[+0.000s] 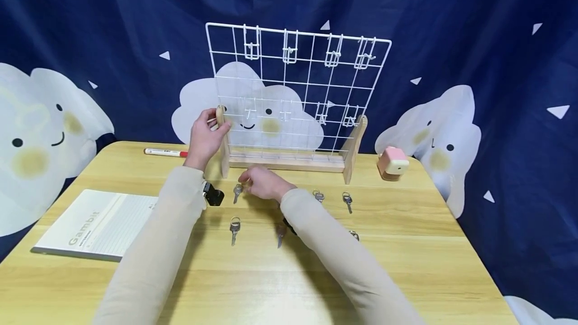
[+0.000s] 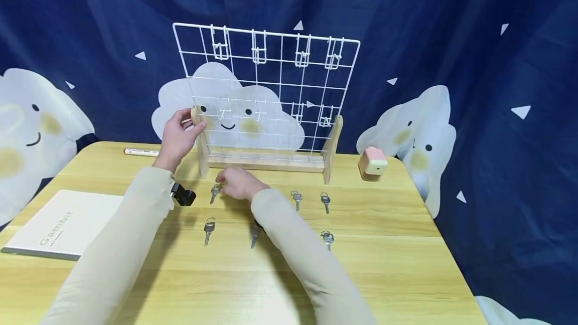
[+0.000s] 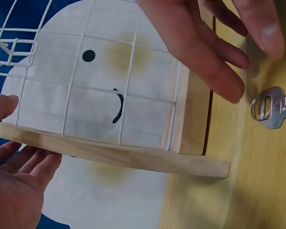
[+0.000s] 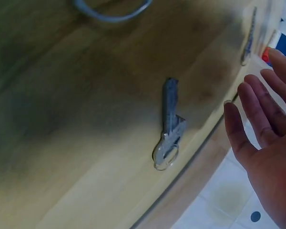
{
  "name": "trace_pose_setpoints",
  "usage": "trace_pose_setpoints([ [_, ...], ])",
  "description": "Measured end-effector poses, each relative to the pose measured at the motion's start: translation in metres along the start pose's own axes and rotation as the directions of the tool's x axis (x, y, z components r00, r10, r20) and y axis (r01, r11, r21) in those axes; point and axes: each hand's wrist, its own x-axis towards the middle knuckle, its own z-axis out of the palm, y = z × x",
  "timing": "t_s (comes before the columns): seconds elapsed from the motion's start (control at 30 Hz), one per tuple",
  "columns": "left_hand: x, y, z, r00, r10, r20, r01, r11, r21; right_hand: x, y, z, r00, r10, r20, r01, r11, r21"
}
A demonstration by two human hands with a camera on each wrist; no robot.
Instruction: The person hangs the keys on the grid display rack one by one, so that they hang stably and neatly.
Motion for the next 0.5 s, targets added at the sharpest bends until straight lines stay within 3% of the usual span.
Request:
trace_pose_setpoints([
  [0.33,0.001,0.000,0.003,0.998,0.016,-0.064,-0.012,0.998,0.068,0.013,-0.002,0.009,0.999,-0.035,0.032,0.042,0.969,-0.242],
  [0.5,0.002,0.001,0.006,0.994,0.000,-0.105,0.006,0.998,0.059,0.015,-0.005,0.010,0.999,-0.039,0.015,0.041,0.962,-0.269],
])
